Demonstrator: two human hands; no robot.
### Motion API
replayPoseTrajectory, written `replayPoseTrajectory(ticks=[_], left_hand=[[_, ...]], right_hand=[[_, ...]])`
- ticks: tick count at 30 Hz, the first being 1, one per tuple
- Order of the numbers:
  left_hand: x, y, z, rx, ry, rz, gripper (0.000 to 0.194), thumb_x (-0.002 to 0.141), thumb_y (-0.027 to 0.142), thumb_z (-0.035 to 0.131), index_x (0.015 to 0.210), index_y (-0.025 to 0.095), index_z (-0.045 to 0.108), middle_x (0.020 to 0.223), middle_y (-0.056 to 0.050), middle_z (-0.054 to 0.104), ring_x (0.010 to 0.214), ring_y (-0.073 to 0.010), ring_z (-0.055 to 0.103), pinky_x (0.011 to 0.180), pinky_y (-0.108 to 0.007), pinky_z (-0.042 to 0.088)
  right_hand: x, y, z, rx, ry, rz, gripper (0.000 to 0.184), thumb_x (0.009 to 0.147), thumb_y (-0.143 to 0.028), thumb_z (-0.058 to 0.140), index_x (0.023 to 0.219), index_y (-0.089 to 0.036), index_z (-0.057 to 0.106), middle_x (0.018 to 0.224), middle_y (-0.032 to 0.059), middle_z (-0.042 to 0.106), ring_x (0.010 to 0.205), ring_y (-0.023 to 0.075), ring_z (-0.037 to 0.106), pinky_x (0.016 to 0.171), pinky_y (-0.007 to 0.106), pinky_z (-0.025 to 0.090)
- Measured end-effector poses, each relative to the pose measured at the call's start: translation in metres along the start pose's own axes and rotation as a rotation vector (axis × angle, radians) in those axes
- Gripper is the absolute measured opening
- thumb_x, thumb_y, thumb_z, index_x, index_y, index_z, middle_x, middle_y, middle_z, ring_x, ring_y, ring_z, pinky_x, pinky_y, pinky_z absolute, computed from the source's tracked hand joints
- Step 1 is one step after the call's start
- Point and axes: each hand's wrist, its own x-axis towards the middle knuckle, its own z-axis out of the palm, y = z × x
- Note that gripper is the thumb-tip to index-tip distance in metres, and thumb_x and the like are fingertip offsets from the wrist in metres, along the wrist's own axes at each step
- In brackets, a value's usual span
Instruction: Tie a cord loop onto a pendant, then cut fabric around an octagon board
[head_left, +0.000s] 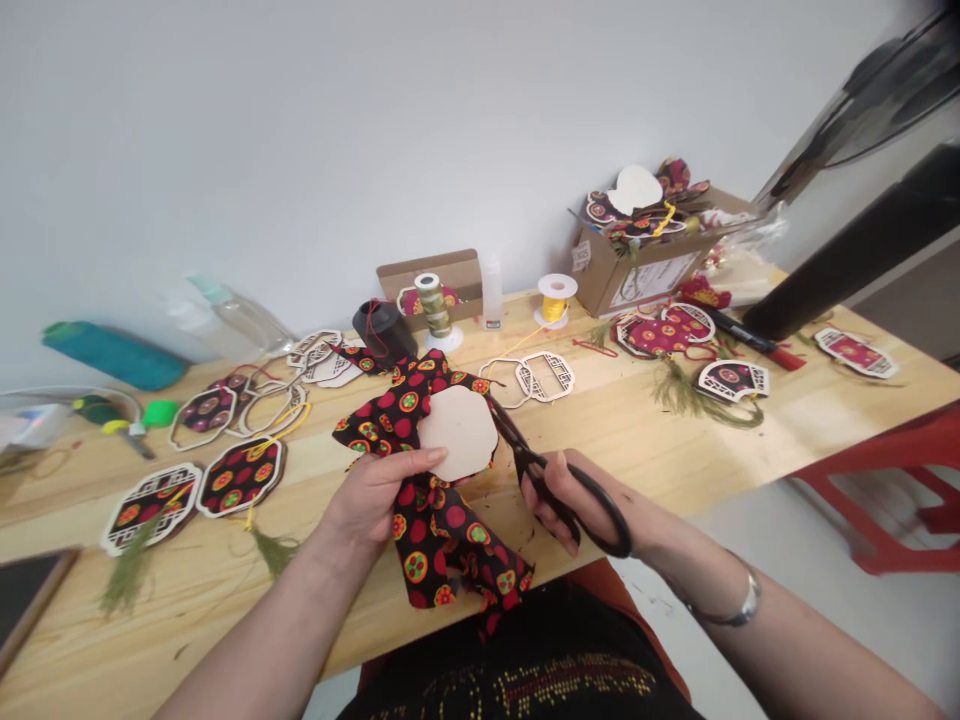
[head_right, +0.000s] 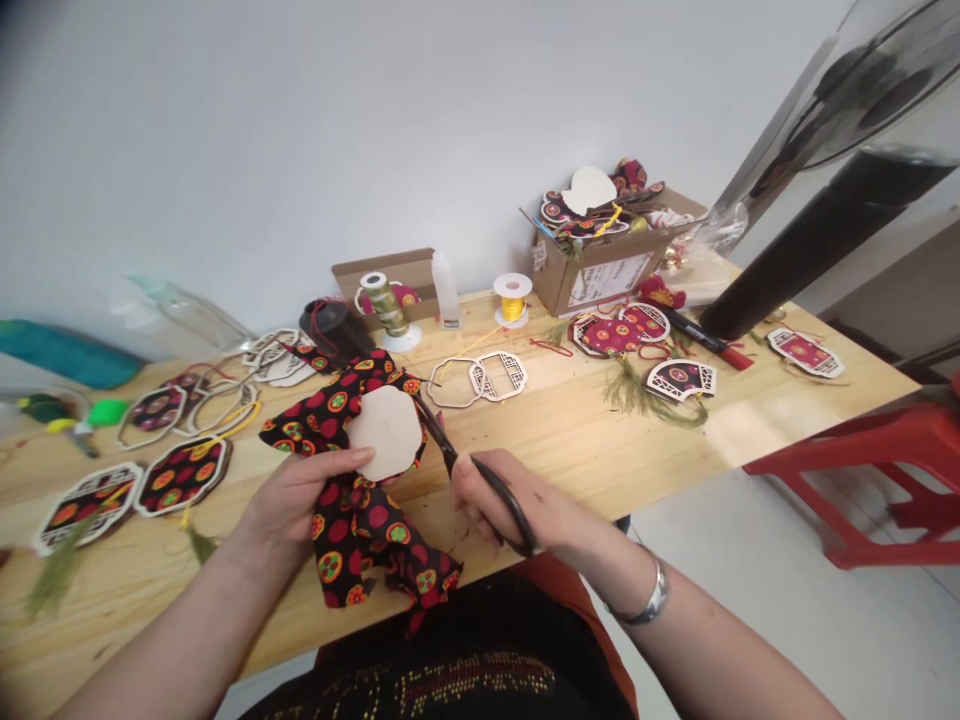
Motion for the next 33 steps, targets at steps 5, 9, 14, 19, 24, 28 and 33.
replayPoseTrajectory(ticks=[5,9,14,19,24,28,33], left_hand=[[0.001,0.007,0.002,-0.028,0.070,0.061,0.049,0.067,-0.005,0.060,0.115,0.005,0.066,0.078,-0.013,0.077,0.067,-0.0274,0.074,0.068,-0.039,0.063],[0.006,0.010,0.000,-0.065,0.072,0.102,0.048,0.070,-0.005,0.059,0.116,0.006,0.065,0.078,-0.012,0.077,0.063,-0.0264,0.074,0.066,-0.038,0.064],[0.009,0.012,-0.002,-0.102,0.094,0.112,0.047,0.069,-0.007,0.059,0.114,0.005,0.066,0.079,-0.014,0.077,0.065,-0.0268,0.074,0.065,-0.037,0.064],[0.009,0.014,-0.001,-0.112,0.137,0.121,0.048,0.069,-0.007,0.058,0.116,0.005,0.065,0.078,-0.013,0.077,0.061,-0.0258,0.073,0.064,-0.036,0.064],[0.009,0.013,-0.001,-0.110,0.130,0.113,0.049,0.069,-0.006,0.059,0.116,0.006,0.065,0.079,-0.012,0.077,0.062,-0.0255,0.073,0.065,-0.036,0.064],[0.009,0.010,-0.001,-0.080,0.131,0.099,0.046,0.068,-0.005,0.061,0.113,0.006,0.066,0.077,-0.012,0.077,0.061,-0.0253,0.073,0.065,-0.036,0.064],[0.008,0.007,-0.001,-0.060,0.138,0.073,0.045,0.067,-0.005,0.063,0.111,0.004,0.067,0.077,-0.013,0.077,0.065,-0.0272,0.074,0.067,-0.038,0.064]], right_hand=[[0.029,-0.031,-0.032,-0.123,-0.147,0.010,0.058,0.093,-0.066,0.023,0.083,-0.017,0.053,0.058,-0.0030,0.048,0.054,0.0110,0.048,0.056,0.027,0.042],[0.058,-0.040,-0.056,-0.210,-0.290,-0.022,0.065,0.092,-0.070,0.017,0.075,-0.016,0.051,0.055,-0.0024,0.048,0.050,0.0100,0.046,0.053,0.027,0.040],[0.081,-0.038,-0.077,-0.274,-0.487,-0.030,0.071,0.087,-0.076,0.017,0.080,-0.015,0.054,0.057,-0.0016,0.049,0.044,0.0105,0.047,0.049,0.029,0.041],[0.079,-0.030,-0.077,-0.294,-0.456,0.024,0.074,0.082,-0.080,0.020,0.081,-0.015,0.053,0.058,-0.0014,0.049,0.046,0.0110,0.048,0.049,0.029,0.043],[0.073,-0.022,-0.071,-0.218,-0.440,0.007,0.074,0.083,-0.080,0.018,0.082,-0.015,0.052,0.060,-0.0016,0.049,0.047,0.0106,0.047,0.050,0.029,0.043],[0.071,-0.025,-0.069,-0.210,-0.437,-0.007,0.070,0.085,-0.078,0.017,0.082,-0.017,0.052,0.059,-0.0012,0.048,0.047,0.0131,0.048,0.051,0.032,0.043],[0.069,-0.028,-0.070,-0.212,-0.437,-0.020,0.062,0.091,-0.069,0.018,0.082,-0.018,0.052,0.058,-0.0005,0.048,0.048,0.0138,0.047,0.052,0.033,0.041]])
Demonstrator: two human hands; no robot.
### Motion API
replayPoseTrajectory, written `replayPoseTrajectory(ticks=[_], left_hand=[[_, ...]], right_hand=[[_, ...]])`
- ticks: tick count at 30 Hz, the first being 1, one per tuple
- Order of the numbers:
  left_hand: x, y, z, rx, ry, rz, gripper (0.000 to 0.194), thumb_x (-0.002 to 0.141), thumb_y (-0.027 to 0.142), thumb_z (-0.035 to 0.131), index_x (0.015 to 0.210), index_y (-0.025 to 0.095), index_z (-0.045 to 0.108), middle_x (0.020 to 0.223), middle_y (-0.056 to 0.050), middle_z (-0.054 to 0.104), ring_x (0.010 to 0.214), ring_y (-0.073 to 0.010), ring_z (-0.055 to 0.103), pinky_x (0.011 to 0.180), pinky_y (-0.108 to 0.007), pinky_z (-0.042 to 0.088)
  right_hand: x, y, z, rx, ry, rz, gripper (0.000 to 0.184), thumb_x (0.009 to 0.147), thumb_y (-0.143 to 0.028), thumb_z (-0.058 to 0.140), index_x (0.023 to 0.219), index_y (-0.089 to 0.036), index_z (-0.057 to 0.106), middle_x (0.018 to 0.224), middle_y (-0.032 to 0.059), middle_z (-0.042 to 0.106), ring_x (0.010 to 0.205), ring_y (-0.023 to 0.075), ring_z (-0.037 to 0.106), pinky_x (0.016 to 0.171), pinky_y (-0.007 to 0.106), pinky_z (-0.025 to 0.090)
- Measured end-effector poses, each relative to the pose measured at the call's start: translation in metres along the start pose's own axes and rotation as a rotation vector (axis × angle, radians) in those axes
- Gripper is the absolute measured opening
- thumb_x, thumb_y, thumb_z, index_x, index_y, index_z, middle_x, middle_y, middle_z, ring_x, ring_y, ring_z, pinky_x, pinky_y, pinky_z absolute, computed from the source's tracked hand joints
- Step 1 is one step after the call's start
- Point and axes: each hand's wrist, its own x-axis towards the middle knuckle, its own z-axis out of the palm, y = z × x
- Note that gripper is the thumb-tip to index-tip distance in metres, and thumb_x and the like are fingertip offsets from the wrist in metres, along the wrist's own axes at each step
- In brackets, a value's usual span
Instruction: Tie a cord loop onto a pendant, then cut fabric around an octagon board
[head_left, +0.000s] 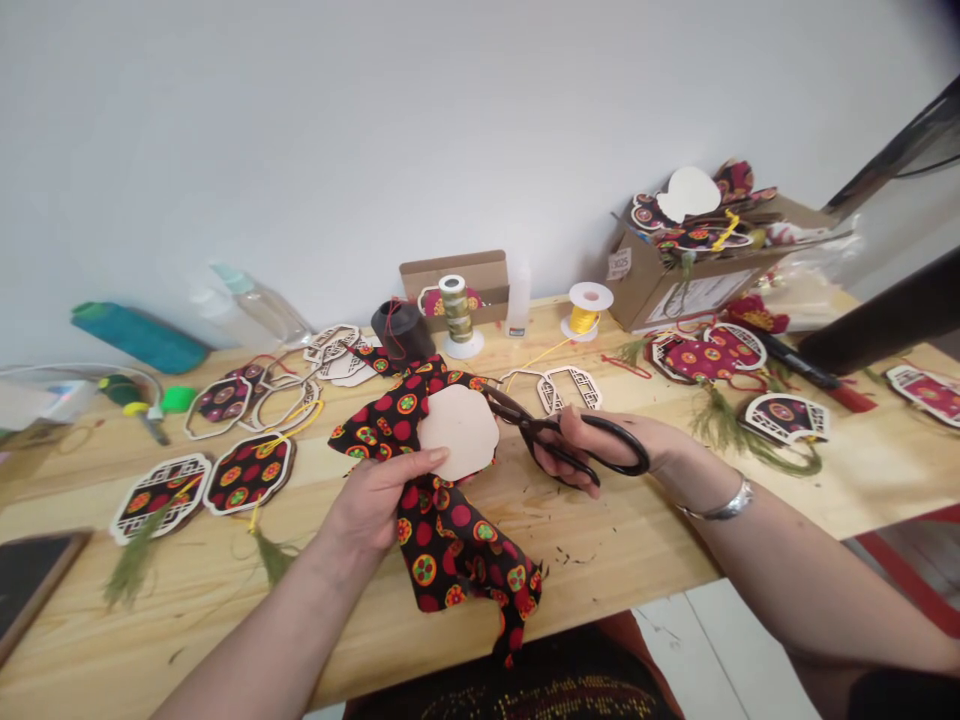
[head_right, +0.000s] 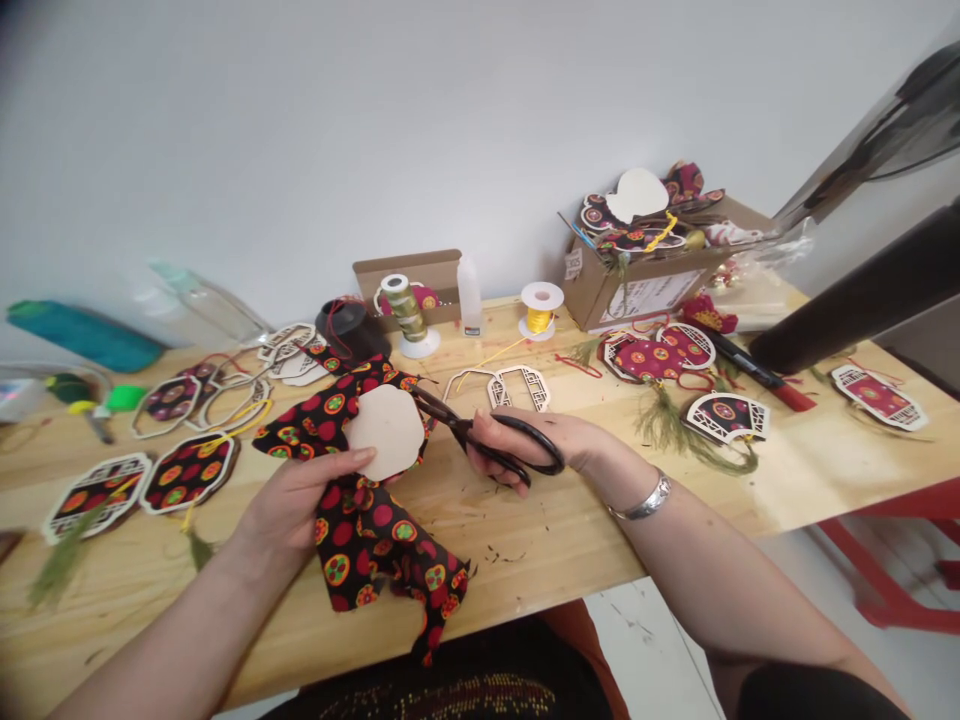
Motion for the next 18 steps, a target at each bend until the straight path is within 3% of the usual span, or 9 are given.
replayPoseTrajectory(ticks=[6,13,18], left_hand=[[0.0005,-0.0005,-0.0013,0.012,-0.018,0.065,0.053,0.064,-0.004,0.067,0.115,0.010,0.067,0.083,-0.011,0.078,0.074,-0.0297,0.074,0.071,-0.040,0.063],[0.0005,-0.0043,-0.0011,0.048,-0.046,0.061,0.041,0.060,-0.001,0.071,0.101,0.005,0.072,0.079,-0.013,0.077,0.074,-0.0304,0.074,0.075,-0.040,0.062],[-0.0003,-0.0060,-0.0017,0.068,-0.052,0.083,0.049,0.058,-0.001,0.073,0.106,0.008,0.071,0.078,-0.010,0.077,0.071,-0.0284,0.074,0.074,-0.039,0.062]], right_hand=[[-0.0011,0.0002,-0.0009,-0.030,0.018,-0.016,0.063,0.092,-0.068,0.018,0.084,-0.016,0.053,0.058,-0.0017,0.047,0.049,0.0132,0.047,0.053,0.032,0.042],[-0.0017,0.0003,0.0010,-0.076,0.032,-0.029,0.057,0.094,-0.064,0.021,0.084,-0.018,0.053,0.060,-0.0017,0.048,0.050,0.0125,0.048,0.054,0.030,0.041],[-0.0019,-0.0004,-0.0001,-0.087,0.029,-0.052,0.058,0.094,-0.064,0.022,0.083,-0.017,0.054,0.059,-0.0020,0.048,0.048,0.0114,0.047,0.052,0.029,0.041]])
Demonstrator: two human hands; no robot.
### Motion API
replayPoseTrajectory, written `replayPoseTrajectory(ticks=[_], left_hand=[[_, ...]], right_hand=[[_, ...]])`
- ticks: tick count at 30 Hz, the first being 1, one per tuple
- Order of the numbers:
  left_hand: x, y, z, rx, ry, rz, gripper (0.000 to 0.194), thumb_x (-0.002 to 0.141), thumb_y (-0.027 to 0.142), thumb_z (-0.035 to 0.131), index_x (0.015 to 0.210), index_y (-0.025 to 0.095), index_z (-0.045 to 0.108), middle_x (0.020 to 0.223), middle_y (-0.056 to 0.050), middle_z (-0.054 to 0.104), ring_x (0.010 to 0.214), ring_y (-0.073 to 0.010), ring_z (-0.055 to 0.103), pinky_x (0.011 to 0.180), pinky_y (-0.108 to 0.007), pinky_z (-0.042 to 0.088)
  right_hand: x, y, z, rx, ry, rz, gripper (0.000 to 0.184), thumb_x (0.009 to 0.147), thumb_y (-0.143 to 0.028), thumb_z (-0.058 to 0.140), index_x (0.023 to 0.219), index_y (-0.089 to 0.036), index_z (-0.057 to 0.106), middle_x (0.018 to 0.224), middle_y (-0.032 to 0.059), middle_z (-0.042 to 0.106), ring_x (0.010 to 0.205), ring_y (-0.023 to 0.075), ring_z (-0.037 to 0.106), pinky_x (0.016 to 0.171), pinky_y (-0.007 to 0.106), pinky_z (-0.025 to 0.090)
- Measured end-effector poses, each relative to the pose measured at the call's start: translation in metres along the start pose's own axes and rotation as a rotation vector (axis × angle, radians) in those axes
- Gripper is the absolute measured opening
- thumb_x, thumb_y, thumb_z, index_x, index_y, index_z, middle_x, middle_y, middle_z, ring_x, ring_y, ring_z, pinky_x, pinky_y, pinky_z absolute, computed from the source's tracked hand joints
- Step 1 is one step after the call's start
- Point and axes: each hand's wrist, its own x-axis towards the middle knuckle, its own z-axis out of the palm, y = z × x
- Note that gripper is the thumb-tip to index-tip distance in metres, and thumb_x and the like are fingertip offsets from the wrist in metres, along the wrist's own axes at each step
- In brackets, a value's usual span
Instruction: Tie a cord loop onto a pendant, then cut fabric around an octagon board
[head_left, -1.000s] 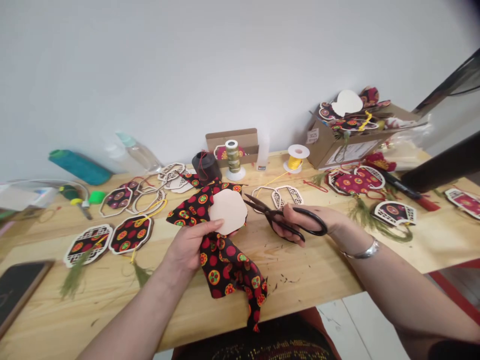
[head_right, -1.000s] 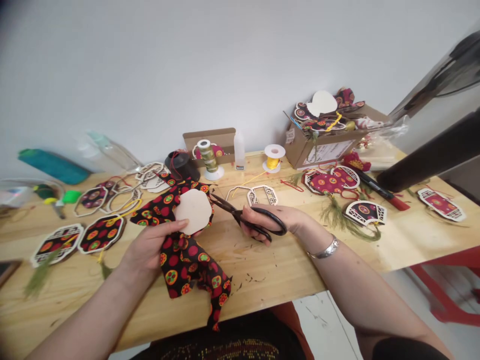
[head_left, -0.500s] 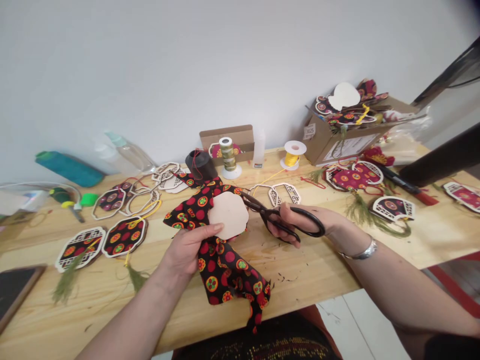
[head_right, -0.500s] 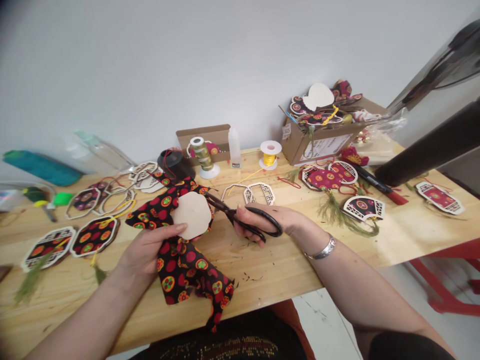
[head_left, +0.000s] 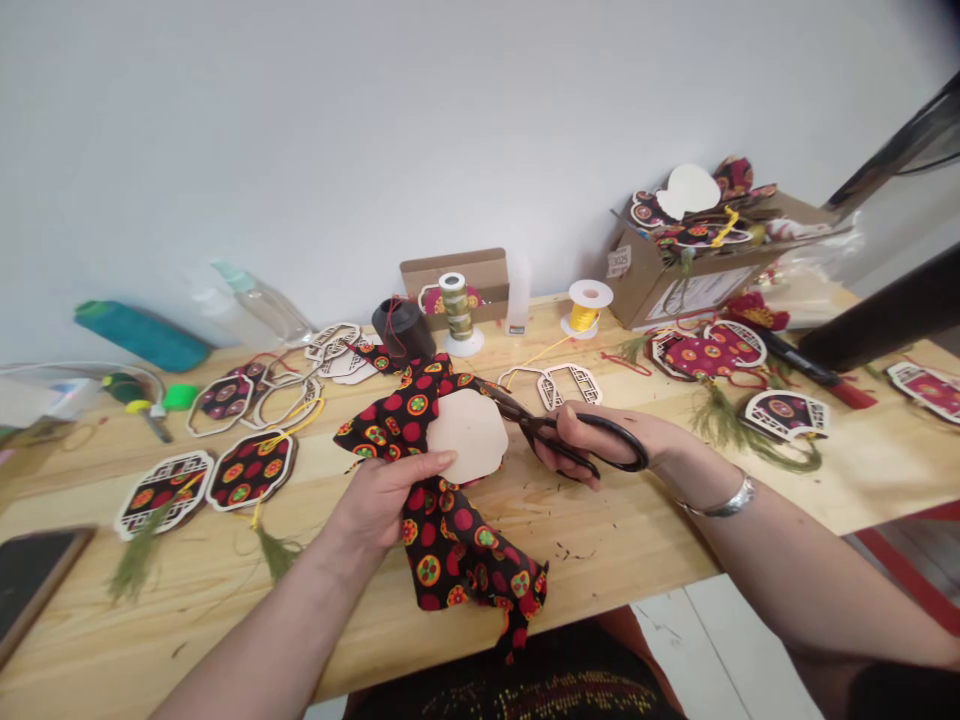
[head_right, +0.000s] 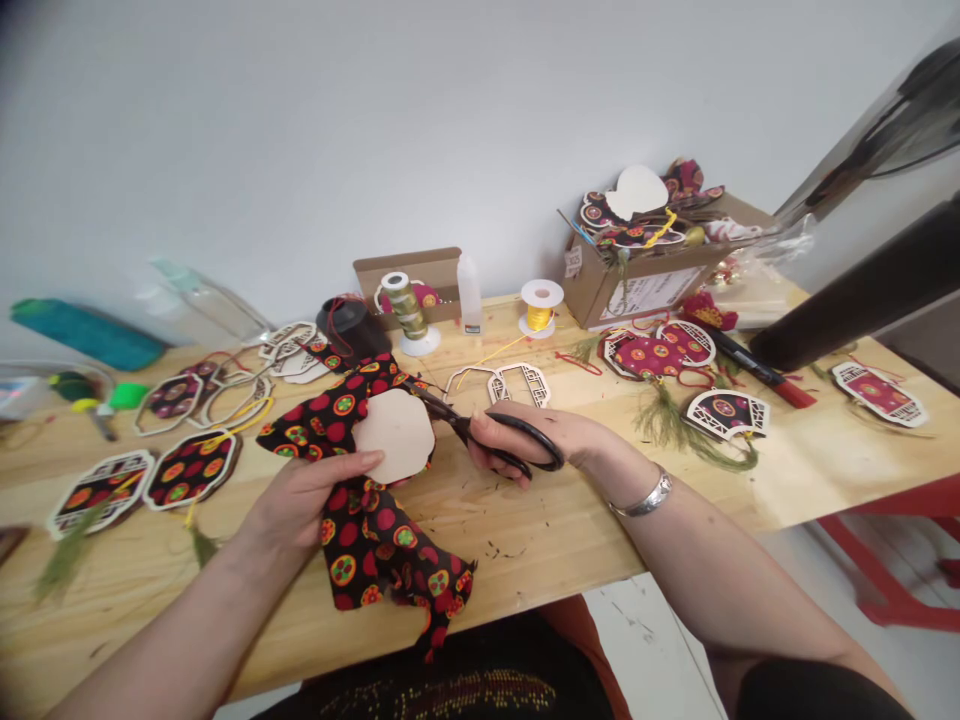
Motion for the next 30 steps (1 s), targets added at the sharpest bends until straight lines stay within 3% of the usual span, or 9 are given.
replayPoseTrajectory(ticks=[24,30], left_hand=[[0.0032,-0.0016,-0.0056,0.029,-0.027,0.029,0.056,0.054,0.003,0.079,0.109,0.011,0.070,0.081,-0.010,0.078,0.076,-0.0283,0.074,0.076,-0.038,0.061],[0.0018,0.0020,-0.0048,0.033,-0.024,0.020,0.059,0.053,0.001,0.079,0.111,0.012,0.070,0.076,-0.009,0.077,0.072,-0.0296,0.074,0.074,-0.041,0.062]], right_hand=[[0.0012,0.0036,-0.0073,-0.036,0.029,-0.089,0.054,0.093,-0.061,0.036,0.075,-0.014,0.055,0.049,-0.0054,0.044,0.043,0.0074,0.041,0.043,0.022,0.032],[-0.0030,0.0064,-0.0042,-0.014,0.095,-0.079,0.054,0.092,-0.063,0.037,0.076,-0.015,0.055,0.051,-0.0065,0.043,0.042,0.0063,0.038,0.044,0.023,0.031]])
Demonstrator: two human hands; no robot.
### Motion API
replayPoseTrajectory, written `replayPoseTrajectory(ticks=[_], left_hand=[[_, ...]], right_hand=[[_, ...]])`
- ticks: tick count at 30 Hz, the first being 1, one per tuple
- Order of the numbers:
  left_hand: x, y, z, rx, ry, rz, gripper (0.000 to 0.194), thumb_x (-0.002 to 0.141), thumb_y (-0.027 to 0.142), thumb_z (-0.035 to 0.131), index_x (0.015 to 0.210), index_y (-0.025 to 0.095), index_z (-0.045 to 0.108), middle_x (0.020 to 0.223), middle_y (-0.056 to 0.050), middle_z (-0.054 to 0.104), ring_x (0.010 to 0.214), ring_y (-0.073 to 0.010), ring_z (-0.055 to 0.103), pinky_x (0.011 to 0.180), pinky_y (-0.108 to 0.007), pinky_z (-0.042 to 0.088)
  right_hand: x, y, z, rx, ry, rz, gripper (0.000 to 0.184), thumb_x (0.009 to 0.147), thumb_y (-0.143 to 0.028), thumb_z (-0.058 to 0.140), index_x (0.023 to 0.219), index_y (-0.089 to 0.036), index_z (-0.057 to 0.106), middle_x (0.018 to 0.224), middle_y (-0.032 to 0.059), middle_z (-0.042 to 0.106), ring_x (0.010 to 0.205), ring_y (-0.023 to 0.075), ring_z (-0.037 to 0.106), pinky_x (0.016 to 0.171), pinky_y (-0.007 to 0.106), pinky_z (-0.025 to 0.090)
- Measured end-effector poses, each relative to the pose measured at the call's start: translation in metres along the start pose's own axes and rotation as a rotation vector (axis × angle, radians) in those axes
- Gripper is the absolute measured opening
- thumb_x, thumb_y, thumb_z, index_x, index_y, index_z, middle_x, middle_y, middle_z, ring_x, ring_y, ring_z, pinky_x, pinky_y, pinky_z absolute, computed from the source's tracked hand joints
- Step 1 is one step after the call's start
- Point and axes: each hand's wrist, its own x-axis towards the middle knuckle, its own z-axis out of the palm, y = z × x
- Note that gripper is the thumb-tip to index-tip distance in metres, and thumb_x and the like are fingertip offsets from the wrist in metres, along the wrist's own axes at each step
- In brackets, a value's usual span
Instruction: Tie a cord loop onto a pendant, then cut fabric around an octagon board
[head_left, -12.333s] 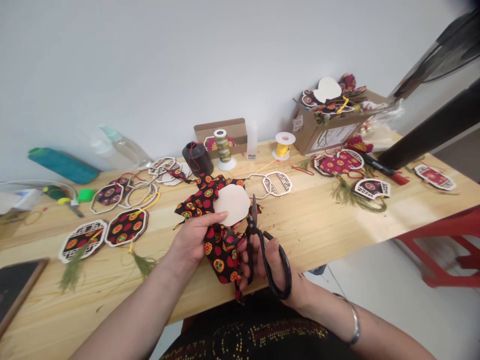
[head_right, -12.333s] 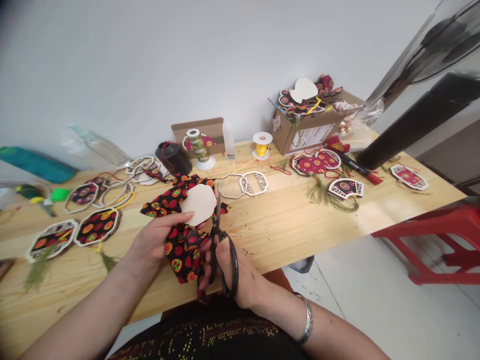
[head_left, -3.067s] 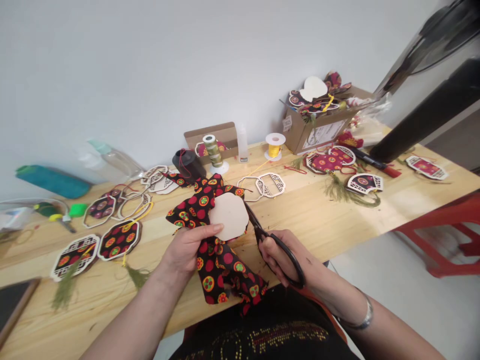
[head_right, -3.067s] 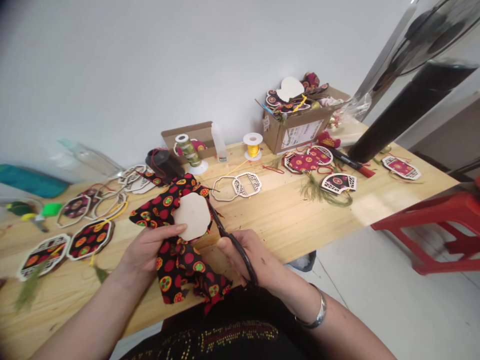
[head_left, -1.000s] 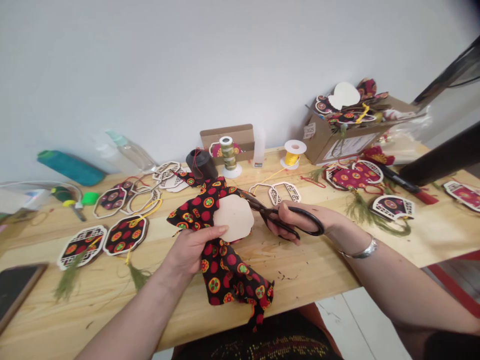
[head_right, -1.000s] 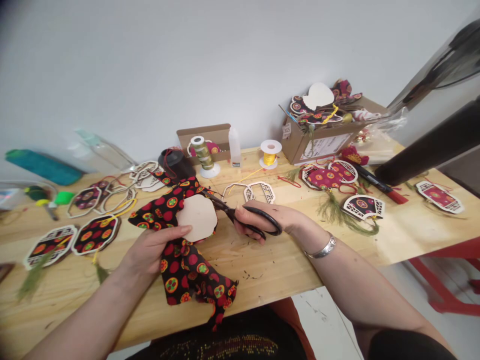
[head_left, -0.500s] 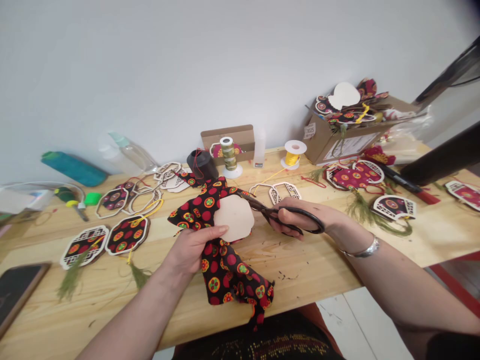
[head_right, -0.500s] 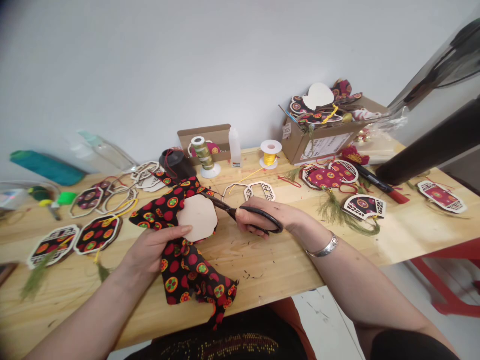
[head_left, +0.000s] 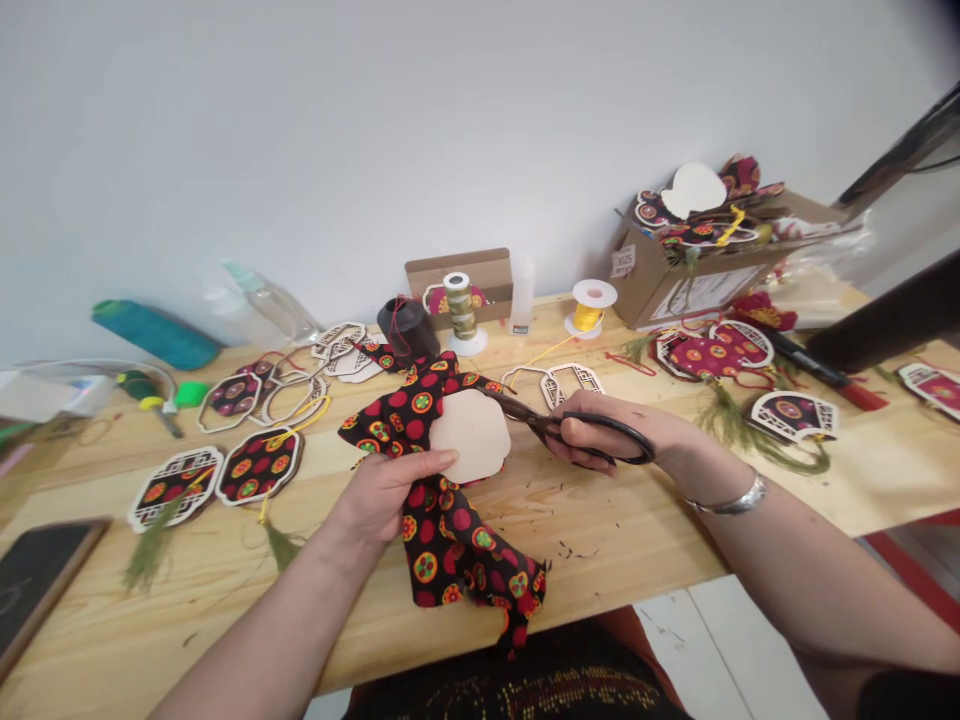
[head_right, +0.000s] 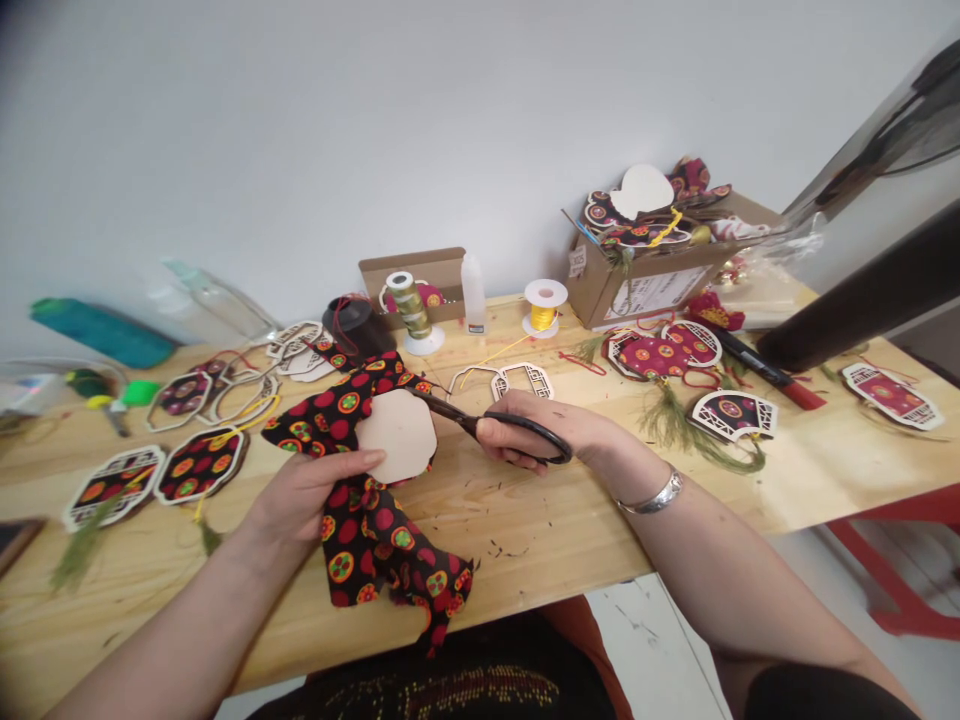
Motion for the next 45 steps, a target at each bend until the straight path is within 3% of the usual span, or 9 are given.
replayPoseTrajectory(ticks=[6,13,20,29,35,45], left_hand=[[0.000,0.001,-0.001,0.003,0.019,-0.004,0.060,0.053,0.001,0.079,0.111,0.011,0.070,0.078,-0.009,0.078,0.073,-0.0299,0.074,0.076,-0.041,0.061],[-0.001,0.004,-0.001,0.000,-0.014,0.021,0.061,0.050,0.002,0.081,0.110,0.012,0.071,0.077,-0.009,0.078,0.069,-0.0271,0.074,0.071,-0.035,0.062],[-0.003,0.006,0.000,0.004,-0.026,0.017,0.064,0.049,0.003,0.082,0.111,0.011,0.070,0.076,-0.009,0.077,0.073,-0.0299,0.074,0.069,-0.035,0.062],[0.001,-0.004,-0.003,-0.001,-0.009,0.058,0.043,0.051,0.010,0.082,0.094,0.010,0.075,0.080,-0.008,0.078,0.073,-0.0279,0.074,0.076,-0.038,0.061],[0.002,-0.007,-0.001,-0.014,0.014,0.020,0.028,0.051,0.012,0.082,0.078,0.009,0.076,0.078,-0.010,0.077,0.072,-0.0275,0.074,0.077,-0.038,0.061],[0.002,-0.009,-0.002,0.009,-0.050,0.034,0.021,0.055,0.016,0.081,0.074,0.008,0.076,0.081,-0.012,0.077,0.074,-0.0289,0.074,0.076,-0.040,0.062]], right_hand=[[0.000,0.000,0.000,0.016,0.018,0.026,0.054,0.090,-0.065,0.038,0.077,-0.015,0.053,0.051,-0.0072,0.042,0.040,0.0056,0.037,0.041,0.023,0.030],[0.003,0.007,-0.004,0.049,-0.056,0.116,0.054,0.085,-0.068,0.045,0.072,-0.016,0.051,0.047,-0.0068,0.042,0.038,0.0060,0.037,0.036,0.021,0.028],[0.005,0.004,-0.006,0.060,-0.081,0.074,0.058,0.081,-0.073,0.046,0.065,-0.017,0.046,0.049,-0.0064,0.040,0.039,0.0055,0.037,0.036,0.020,0.027],[0.007,0.001,0.006,0.034,0.039,0.071,0.053,0.087,-0.065,0.044,0.064,-0.017,0.045,0.050,-0.0050,0.041,0.040,0.0059,0.038,0.037,0.020,0.027],[0.015,0.007,0.012,0.109,0.029,0.096,0.056,0.083,-0.070,0.044,0.062,-0.018,0.044,0.044,-0.0071,0.038,0.034,0.0053,0.036,0.033,0.019,0.024],[0.017,0.009,0.014,0.094,0.071,0.134,0.056,0.080,-0.070,0.050,0.059,-0.019,0.041,0.044,-0.0078,0.037,0.033,0.0043,0.034,0.030,0.018,0.024]])
